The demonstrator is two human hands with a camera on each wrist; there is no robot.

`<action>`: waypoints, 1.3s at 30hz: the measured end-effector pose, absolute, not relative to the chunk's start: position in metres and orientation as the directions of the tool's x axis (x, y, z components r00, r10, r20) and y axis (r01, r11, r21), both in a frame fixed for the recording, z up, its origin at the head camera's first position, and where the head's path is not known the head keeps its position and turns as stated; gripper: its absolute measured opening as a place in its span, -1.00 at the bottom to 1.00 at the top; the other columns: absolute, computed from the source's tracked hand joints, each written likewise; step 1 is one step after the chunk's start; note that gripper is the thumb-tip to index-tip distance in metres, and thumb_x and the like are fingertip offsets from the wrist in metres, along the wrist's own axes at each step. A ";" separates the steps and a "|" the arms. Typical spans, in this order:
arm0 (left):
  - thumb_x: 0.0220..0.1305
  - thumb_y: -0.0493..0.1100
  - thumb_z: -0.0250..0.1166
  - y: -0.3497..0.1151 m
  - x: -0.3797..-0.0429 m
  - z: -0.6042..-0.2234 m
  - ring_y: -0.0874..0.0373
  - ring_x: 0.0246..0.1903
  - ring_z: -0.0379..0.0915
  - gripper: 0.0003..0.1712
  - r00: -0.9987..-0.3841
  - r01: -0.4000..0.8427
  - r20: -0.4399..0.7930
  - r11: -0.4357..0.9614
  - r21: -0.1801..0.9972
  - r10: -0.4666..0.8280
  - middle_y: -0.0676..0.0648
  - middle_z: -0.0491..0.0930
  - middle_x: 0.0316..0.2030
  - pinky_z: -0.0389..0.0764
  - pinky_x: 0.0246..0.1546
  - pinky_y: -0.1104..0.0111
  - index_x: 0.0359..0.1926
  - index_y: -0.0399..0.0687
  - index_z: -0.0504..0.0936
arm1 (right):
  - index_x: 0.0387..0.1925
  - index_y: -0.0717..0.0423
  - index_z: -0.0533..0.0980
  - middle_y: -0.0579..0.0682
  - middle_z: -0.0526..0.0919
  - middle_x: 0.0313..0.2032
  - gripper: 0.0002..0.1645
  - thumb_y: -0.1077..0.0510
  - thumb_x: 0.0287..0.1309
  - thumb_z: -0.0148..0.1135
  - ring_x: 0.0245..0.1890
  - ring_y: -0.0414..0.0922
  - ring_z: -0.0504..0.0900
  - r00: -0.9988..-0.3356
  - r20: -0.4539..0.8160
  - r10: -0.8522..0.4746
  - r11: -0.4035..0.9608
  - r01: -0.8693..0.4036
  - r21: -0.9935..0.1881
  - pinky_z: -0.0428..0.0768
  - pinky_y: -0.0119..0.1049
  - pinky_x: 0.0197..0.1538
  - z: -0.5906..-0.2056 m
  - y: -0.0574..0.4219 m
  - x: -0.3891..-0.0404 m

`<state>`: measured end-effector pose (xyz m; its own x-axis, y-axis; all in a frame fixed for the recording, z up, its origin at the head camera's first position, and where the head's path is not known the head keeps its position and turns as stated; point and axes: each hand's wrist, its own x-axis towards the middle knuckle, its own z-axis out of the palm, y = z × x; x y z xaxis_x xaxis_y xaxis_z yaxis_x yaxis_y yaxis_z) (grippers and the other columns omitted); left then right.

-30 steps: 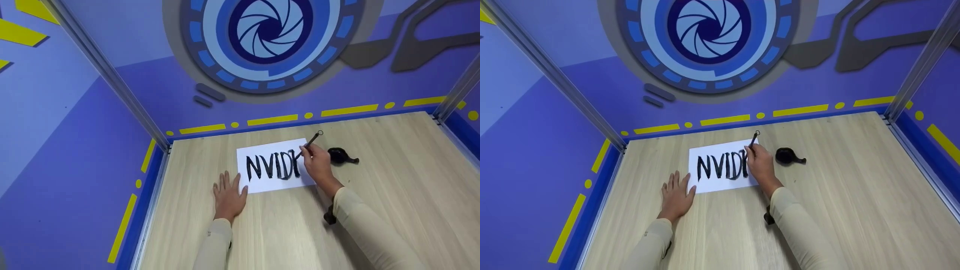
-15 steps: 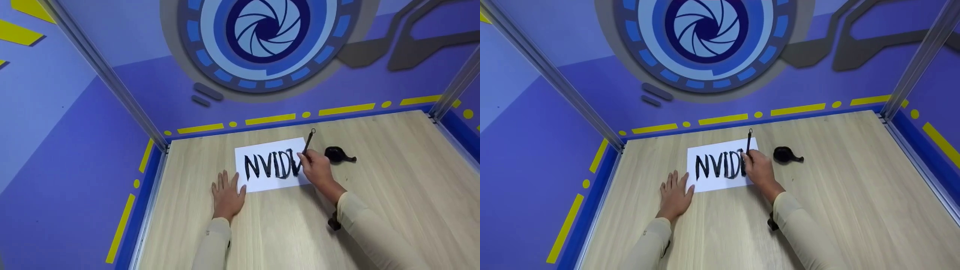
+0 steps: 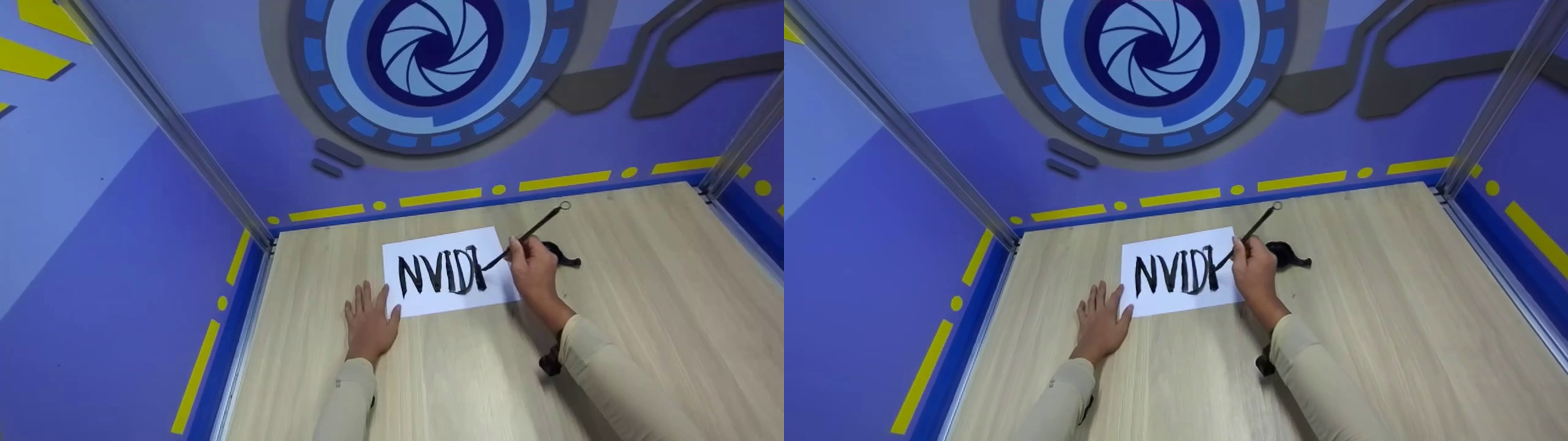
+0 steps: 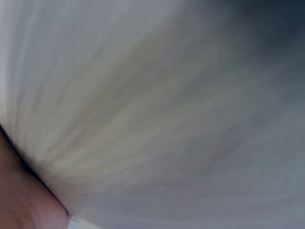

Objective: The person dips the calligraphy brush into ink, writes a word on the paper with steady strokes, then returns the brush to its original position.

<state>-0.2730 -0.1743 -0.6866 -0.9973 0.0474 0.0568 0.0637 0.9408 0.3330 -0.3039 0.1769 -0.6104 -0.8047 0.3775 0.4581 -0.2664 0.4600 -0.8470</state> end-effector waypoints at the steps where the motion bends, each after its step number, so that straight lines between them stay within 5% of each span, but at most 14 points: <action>1: 0.61 0.36 -0.03 -0.174 -0.273 -0.687 -0.27 0.74 -0.20 -0.26 -0.997 0.065 0.062 0.941 0.332 0.047 -0.27 -0.03 0.73 -0.11 0.64 -0.36 0.65 0.27 0.28 | -0.29 0.24 0.64 0.14 0.79 -0.42 -0.68 0.06 0.54 0.27 -0.46 -0.40 0.64 -0.818 0.417 0.397 0.434 -0.233 -0.870 0.51 -0.64 -0.35 -0.610 0.179 -0.304; 10: 0.61 0.39 -0.06 -0.178 -0.274 -0.693 -0.25 0.74 -0.21 -0.25 -0.997 0.057 0.071 0.950 0.308 0.037 -0.24 -0.05 0.74 -0.11 0.66 -0.34 0.66 0.31 0.25 | -0.10 0.25 0.60 0.27 0.81 -0.19 -0.67 0.01 0.57 0.22 -0.39 -0.37 0.78 -0.831 0.093 0.548 0.147 -0.014 -0.989 0.77 -0.44 -0.20 -0.615 0.191 -0.317; 18: 0.60 0.37 -0.01 -0.177 -0.272 -0.691 -0.28 0.73 -0.18 -0.26 -0.997 0.060 0.071 0.946 0.319 0.039 -0.26 -0.02 0.73 -0.09 0.65 -0.36 0.65 0.27 0.29 | -0.08 0.23 0.59 -0.04 0.83 -0.36 -0.68 0.00 0.54 0.26 -0.41 -0.33 0.83 -0.802 -0.059 0.594 -0.047 0.039 -0.998 0.83 -0.28 -0.11 -0.622 0.201 -0.328; 27: 0.60 0.37 -0.02 -0.173 -0.271 -0.687 -0.27 0.74 -0.17 -0.26 -0.997 0.057 0.066 0.948 0.313 0.038 -0.26 -0.01 0.72 -0.07 0.64 -0.36 0.64 0.26 0.30 | -0.06 0.14 0.58 -0.11 0.83 -0.39 -0.70 -0.04 0.53 0.27 -0.27 -0.18 0.89 -0.764 -0.245 0.597 -0.245 0.118 -0.962 0.82 -0.18 0.03 -0.622 0.198 -0.338; 33: 0.61 0.38 -0.03 -0.172 -0.269 -0.685 -0.26 0.74 -0.20 -0.25 -0.998 0.048 0.040 0.947 0.318 0.038 -0.26 -0.05 0.73 -0.08 0.65 -0.36 0.65 0.28 0.27 | -0.07 0.10 0.59 -0.09 0.82 -0.39 -0.72 -0.04 0.53 0.27 -0.20 -0.10 0.91 -0.726 -0.286 0.625 -0.274 0.139 -0.952 0.83 -0.15 0.03 -0.623 0.194 -0.344; 39: 0.61 0.39 -0.07 -0.173 -0.272 -0.684 -0.26 0.74 -0.22 -0.25 -0.998 0.054 0.046 0.948 0.313 0.041 -0.24 -0.06 0.74 -0.09 0.66 -0.34 0.66 0.31 0.25 | 0.01 0.07 0.60 0.12 0.84 -0.11 -0.65 -0.11 0.56 0.22 -0.12 -0.09 0.88 -0.738 -0.237 0.632 -0.169 0.168 -0.971 0.82 -0.28 -0.08 -0.624 0.190 -0.348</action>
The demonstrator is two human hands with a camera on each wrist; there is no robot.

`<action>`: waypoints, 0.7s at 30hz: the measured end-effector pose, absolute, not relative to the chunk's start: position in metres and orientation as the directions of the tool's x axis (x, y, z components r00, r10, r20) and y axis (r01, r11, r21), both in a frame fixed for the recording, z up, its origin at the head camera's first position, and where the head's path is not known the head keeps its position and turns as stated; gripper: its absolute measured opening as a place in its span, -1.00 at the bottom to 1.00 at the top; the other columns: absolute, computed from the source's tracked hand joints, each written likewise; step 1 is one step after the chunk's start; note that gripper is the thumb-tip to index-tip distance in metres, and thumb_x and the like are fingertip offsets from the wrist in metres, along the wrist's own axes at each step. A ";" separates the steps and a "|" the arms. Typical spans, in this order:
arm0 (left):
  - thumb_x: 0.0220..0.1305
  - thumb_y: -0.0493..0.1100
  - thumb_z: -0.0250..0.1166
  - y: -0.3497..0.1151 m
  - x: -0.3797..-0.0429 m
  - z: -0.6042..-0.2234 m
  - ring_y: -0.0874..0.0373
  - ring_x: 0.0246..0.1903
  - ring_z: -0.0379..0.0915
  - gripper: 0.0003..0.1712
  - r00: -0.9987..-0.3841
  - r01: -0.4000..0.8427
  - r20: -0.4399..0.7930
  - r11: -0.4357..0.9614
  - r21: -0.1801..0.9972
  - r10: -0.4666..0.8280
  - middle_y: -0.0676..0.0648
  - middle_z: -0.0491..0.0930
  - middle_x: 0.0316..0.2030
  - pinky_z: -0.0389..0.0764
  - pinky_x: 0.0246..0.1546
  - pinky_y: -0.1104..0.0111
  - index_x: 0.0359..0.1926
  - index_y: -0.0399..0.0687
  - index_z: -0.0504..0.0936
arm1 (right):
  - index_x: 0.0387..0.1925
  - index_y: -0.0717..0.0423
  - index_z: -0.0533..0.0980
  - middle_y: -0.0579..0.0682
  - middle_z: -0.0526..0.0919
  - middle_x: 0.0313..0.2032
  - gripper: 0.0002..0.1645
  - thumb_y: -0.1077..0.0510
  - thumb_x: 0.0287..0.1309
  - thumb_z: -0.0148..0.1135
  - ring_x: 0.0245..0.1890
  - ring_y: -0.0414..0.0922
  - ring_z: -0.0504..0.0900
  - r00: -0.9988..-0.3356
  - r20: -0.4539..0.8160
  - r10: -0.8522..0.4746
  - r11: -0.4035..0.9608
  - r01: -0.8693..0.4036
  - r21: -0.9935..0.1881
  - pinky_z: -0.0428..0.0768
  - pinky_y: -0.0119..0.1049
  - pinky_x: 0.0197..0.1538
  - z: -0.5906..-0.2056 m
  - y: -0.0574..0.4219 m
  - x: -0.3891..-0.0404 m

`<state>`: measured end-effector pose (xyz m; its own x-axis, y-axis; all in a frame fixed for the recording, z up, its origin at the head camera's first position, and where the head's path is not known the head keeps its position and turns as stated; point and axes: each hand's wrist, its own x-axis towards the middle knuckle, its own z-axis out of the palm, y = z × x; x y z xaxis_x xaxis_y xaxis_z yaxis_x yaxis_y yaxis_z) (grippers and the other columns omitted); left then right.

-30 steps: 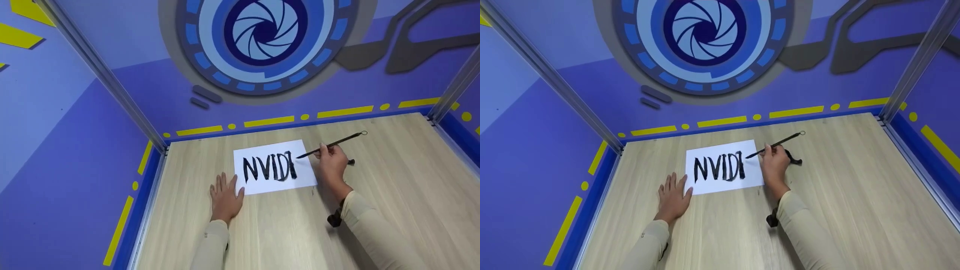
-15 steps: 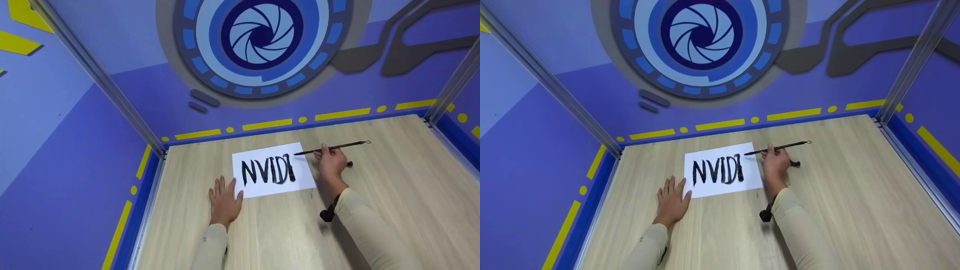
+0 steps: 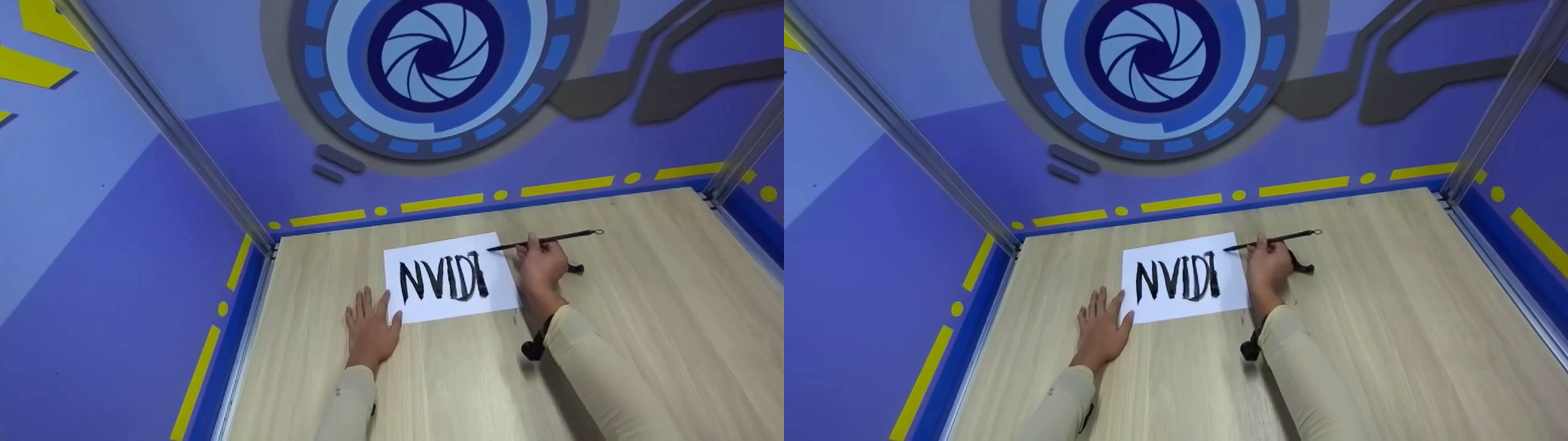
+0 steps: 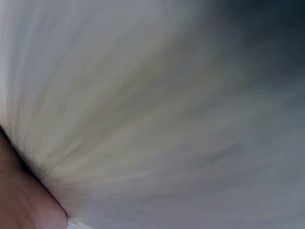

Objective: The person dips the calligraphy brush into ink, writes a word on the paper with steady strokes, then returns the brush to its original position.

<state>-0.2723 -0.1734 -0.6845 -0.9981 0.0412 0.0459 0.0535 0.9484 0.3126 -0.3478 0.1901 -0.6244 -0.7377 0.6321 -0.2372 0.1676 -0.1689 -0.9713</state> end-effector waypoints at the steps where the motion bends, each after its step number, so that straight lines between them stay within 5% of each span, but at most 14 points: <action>1: 0.61 0.39 -0.07 -0.173 -0.273 -0.684 -0.26 0.74 -0.22 -0.25 -0.998 0.056 0.050 0.948 0.314 0.042 -0.24 -0.06 0.74 -0.09 0.66 -0.34 0.66 0.31 0.25 | 0.02 0.09 0.60 0.16 0.83 -0.07 -0.64 -0.12 0.56 0.21 -0.13 -0.10 0.88 -0.744 -0.219 0.632 -0.146 0.163 -0.976 0.81 -0.32 -0.12 -0.625 0.190 -0.348; 10: 0.61 0.39 -0.07 -0.173 -0.273 -0.685 -0.25 0.74 -0.22 -0.25 -0.998 0.054 0.044 0.945 0.323 0.042 -0.24 -0.07 0.74 -0.09 0.66 -0.34 0.66 0.30 0.25 | -0.05 0.23 0.66 0.23 0.85 -0.15 -0.62 -0.04 0.54 0.25 -0.29 -0.24 0.79 -0.805 0.074 0.588 0.214 0.066 -0.975 0.63 -0.60 -0.28 -0.631 0.184 -0.342; 16: 0.61 0.38 -0.05 -0.173 -0.273 -0.686 -0.27 0.74 -0.19 -0.26 -0.998 0.058 0.053 0.946 0.318 0.044 -0.26 -0.04 0.73 -0.07 0.65 -0.36 0.65 0.29 0.28 | -0.18 0.22 0.70 0.16 0.83 -0.27 -0.70 0.04 0.51 0.30 -0.27 0.00 0.73 -0.820 0.322 0.473 0.494 -0.056 -0.868 0.54 -0.33 -0.19 -0.634 0.177 -0.336; 21: 0.60 0.38 -0.02 -0.173 -0.274 -0.688 -0.28 0.73 -0.18 -0.26 -0.997 0.058 0.058 0.945 0.322 0.041 -0.27 -0.03 0.73 -0.09 0.64 -0.37 0.64 0.28 0.30 | -0.25 0.23 0.67 0.14 0.80 -0.34 -0.79 0.14 0.45 0.37 -0.35 -0.02 0.69 -0.810 0.451 0.374 0.591 -0.167 -0.789 0.53 -0.21 -0.22 -0.635 0.173 -0.333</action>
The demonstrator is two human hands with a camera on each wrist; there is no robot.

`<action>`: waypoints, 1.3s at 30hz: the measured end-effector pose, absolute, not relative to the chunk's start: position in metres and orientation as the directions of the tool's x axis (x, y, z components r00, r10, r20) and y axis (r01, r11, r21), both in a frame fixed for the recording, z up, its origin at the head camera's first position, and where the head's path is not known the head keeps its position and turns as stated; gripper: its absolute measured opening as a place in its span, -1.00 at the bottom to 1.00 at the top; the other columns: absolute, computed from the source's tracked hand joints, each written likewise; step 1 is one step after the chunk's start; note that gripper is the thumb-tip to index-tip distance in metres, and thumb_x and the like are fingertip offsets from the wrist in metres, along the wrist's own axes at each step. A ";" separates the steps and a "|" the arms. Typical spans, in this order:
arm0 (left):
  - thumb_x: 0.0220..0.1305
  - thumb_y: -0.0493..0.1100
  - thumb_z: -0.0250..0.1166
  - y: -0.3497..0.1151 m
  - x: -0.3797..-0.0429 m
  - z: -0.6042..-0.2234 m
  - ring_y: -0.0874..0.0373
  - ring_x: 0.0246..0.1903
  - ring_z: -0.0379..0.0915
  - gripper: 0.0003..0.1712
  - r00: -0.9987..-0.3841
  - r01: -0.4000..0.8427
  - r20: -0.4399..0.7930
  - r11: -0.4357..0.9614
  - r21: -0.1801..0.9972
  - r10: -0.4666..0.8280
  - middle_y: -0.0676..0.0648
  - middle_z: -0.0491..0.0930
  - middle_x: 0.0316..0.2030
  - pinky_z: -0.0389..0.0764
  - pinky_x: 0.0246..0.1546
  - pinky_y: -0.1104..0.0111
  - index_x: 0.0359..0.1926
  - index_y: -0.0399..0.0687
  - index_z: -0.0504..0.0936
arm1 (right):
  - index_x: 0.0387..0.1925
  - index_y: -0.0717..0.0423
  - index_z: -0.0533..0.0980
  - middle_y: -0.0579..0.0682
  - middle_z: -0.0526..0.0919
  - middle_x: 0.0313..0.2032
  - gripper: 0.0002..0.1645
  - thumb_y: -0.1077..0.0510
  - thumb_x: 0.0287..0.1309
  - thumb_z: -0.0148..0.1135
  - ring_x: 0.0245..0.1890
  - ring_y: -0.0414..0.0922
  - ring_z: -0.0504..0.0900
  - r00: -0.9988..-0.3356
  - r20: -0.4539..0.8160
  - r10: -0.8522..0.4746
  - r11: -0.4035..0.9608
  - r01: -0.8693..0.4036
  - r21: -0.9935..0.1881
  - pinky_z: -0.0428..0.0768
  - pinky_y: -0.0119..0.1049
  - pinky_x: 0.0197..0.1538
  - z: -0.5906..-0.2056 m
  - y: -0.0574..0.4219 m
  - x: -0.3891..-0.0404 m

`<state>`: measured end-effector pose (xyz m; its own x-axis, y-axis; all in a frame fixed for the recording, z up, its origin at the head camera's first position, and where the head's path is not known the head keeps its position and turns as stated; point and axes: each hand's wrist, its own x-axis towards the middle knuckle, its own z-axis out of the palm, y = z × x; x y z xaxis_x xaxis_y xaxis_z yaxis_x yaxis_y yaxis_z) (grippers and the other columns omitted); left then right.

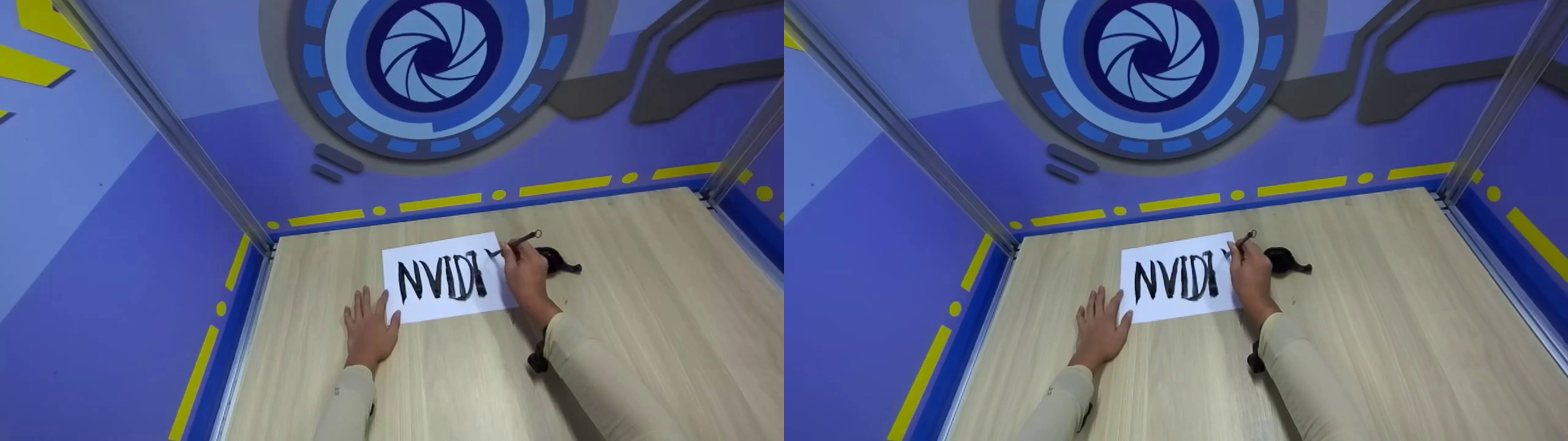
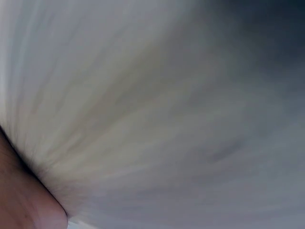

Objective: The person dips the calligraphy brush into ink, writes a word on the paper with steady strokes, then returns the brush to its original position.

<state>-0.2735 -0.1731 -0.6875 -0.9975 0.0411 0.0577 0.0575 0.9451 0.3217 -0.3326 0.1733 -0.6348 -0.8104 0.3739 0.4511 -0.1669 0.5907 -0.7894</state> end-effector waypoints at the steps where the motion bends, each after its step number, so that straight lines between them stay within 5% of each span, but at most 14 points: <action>1: 0.60 0.38 -0.02 -0.173 -0.274 -0.688 -0.28 0.73 -0.18 -0.26 -0.997 0.057 0.058 0.946 0.320 0.041 -0.27 -0.03 0.73 -0.09 0.64 -0.37 0.64 0.28 0.30 | -0.25 0.23 0.66 0.14 0.80 -0.35 -0.81 0.15 0.45 0.37 -0.35 -0.03 0.69 -0.811 0.459 0.361 0.598 -0.176 -0.782 0.54 -0.20 -0.23 -0.635 0.173 -0.332; 17: 0.60 0.38 -0.03 -0.175 -0.275 -0.692 -0.29 0.73 -0.16 -0.26 -0.996 0.070 0.078 0.950 0.304 0.048 -0.28 -0.02 0.72 -0.05 0.63 -0.37 0.64 0.27 0.30 | -0.44 0.21 0.63 0.12 0.75 -0.51 -0.72 0.14 0.37 0.44 -0.50 -0.04 0.66 -0.793 0.518 0.321 0.639 -0.222 -0.737 0.53 -0.24 -0.35 -0.622 0.172 -0.318; 30: 0.60 0.38 -0.01 -0.175 -0.274 -0.691 -0.27 0.73 -0.16 -0.25 -0.995 0.071 0.086 0.944 0.322 0.045 -0.27 0.00 0.72 -0.08 0.64 -0.36 0.65 0.27 0.29 | -0.56 0.13 0.54 0.04 0.60 -0.62 -0.58 0.06 0.39 0.44 -0.56 -0.11 0.44 -0.839 0.436 0.326 0.602 -0.172 -0.780 0.36 -0.36 -0.42 -0.615 0.175 -0.302; 39: 0.59 0.36 0.01 -0.175 -0.273 -0.693 -0.30 0.72 -0.14 -0.25 -0.994 0.077 0.102 0.940 0.333 0.046 -0.28 0.02 0.71 -0.08 0.64 -0.38 0.64 0.25 0.31 | -0.34 0.12 0.65 0.07 0.75 -0.42 -0.64 -0.05 0.51 0.30 -0.38 -0.12 0.60 -0.846 0.323 0.425 0.501 -0.078 -0.862 0.49 -0.50 -0.33 -0.605 0.184 -0.297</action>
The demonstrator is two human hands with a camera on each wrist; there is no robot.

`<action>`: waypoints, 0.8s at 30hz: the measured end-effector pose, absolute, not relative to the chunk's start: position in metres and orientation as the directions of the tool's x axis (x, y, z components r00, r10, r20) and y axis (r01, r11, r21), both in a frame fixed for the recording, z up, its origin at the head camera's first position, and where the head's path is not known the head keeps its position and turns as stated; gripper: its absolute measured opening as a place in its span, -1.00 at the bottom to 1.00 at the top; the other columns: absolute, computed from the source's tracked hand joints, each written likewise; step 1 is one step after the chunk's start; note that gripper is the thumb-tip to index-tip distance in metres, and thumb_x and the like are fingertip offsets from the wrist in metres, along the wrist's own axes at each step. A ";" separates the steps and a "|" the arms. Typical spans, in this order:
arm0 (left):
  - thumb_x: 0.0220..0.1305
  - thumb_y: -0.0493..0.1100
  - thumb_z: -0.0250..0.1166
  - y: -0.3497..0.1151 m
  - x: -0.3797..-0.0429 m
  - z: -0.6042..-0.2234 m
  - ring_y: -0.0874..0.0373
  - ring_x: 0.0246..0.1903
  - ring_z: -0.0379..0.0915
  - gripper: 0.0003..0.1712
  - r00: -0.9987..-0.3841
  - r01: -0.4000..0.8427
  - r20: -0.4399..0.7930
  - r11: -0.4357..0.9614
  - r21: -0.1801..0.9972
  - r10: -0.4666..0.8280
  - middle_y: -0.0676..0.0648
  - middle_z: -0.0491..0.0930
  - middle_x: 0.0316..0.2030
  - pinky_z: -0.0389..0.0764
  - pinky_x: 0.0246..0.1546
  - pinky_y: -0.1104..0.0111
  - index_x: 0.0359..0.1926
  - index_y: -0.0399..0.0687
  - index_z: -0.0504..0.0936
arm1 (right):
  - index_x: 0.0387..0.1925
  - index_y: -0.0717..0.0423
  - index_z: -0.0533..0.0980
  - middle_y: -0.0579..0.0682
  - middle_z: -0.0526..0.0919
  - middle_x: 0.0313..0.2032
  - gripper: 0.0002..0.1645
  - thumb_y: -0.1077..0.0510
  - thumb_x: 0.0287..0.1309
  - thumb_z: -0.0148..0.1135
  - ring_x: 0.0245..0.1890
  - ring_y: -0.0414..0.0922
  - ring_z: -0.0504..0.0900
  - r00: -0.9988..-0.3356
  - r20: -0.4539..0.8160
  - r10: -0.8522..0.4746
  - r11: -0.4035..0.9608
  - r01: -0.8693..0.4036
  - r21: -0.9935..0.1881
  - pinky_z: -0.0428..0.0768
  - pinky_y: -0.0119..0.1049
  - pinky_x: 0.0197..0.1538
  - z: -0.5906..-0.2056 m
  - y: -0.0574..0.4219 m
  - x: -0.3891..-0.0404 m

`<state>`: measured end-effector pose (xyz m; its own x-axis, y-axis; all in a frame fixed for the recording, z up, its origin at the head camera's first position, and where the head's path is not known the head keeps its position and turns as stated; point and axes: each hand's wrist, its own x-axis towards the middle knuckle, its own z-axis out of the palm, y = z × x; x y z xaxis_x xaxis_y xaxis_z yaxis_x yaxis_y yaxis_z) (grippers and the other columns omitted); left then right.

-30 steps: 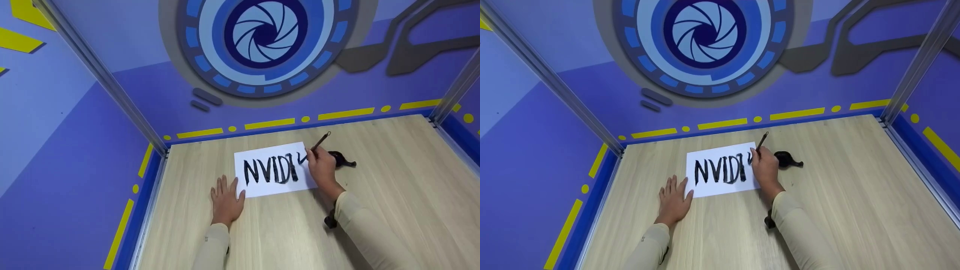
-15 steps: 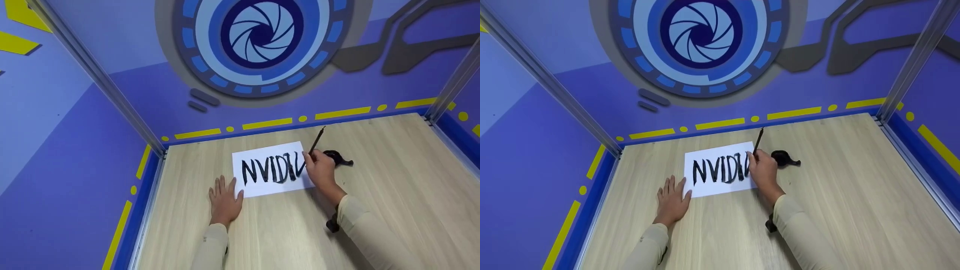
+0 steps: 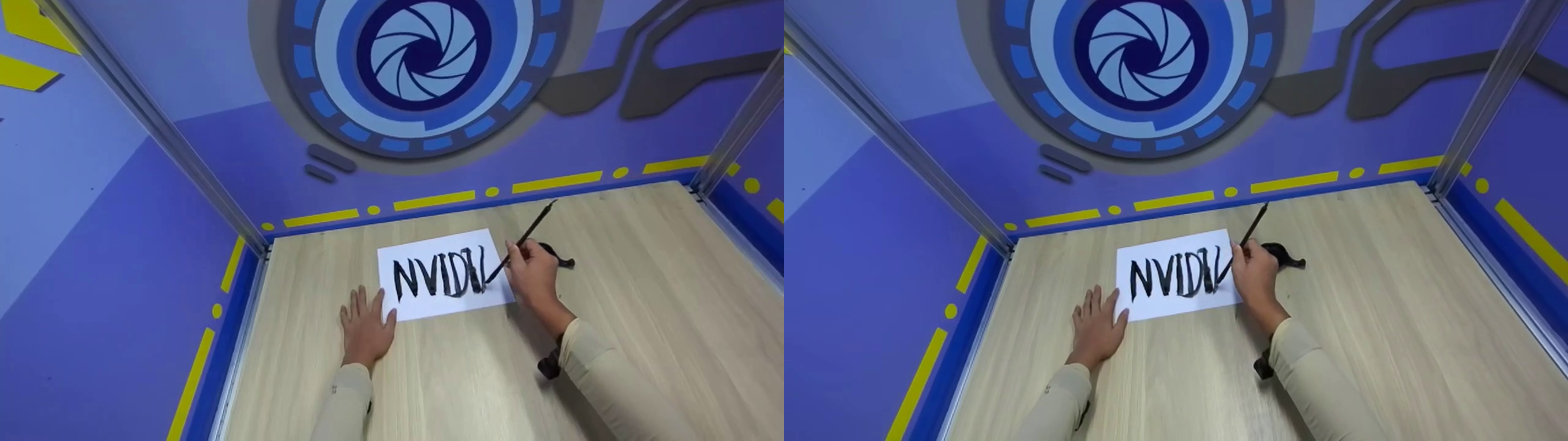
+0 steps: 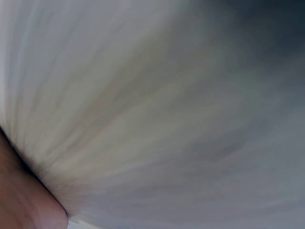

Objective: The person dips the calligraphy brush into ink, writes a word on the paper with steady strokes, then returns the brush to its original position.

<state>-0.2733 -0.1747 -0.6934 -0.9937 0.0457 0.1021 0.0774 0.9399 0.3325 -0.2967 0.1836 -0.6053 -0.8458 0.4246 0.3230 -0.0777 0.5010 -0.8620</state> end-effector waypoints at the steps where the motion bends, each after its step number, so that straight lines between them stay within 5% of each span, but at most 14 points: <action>1: 0.59 0.35 0.03 -0.175 -0.273 -0.693 -0.31 0.72 -0.13 -0.26 -0.993 0.081 0.109 0.938 0.337 0.047 -0.30 0.03 0.71 -0.07 0.63 -0.39 0.63 0.23 0.32 | -0.33 0.12 0.65 0.08 0.74 -0.40 -0.64 -0.05 0.52 0.29 -0.37 -0.11 0.60 -0.848 0.306 0.432 0.489 -0.064 -0.870 0.50 -0.51 -0.32 -0.606 0.184 -0.296; 13: 0.60 0.40 -0.05 -0.175 -0.274 -0.692 -0.25 0.74 -0.20 -0.24 -0.996 0.063 0.075 0.946 0.317 0.042 -0.25 -0.03 0.73 -0.09 0.65 -0.35 0.66 0.30 0.26 | -0.33 0.16 0.56 0.08 0.70 -0.46 -0.60 -0.06 0.55 0.24 -0.53 -0.17 0.65 -0.904 0.050 0.425 0.357 0.117 -0.927 0.59 -0.38 -0.48 -0.615 0.192 -0.308; 24: 0.60 0.42 -0.10 -0.175 -0.275 -0.691 -0.24 0.75 -0.25 -0.23 -0.999 0.046 0.031 0.951 0.306 0.038 -0.24 -0.08 0.74 -0.12 0.66 -0.34 0.67 0.31 0.24 | -0.35 0.12 0.60 0.05 0.77 -0.45 -0.54 -0.14 0.56 0.21 -0.44 -0.14 0.68 -0.910 0.154 0.385 0.474 0.052 -0.879 0.53 -0.34 -0.36 -0.611 0.187 -0.326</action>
<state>-0.2750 -0.1748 -0.6912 -0.9988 0.0381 0.0314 0.0459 0.9509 0.3062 -0.3264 0.1871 -0.6108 -0.9100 0.3850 0.1540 0.0519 0.4743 -0.8789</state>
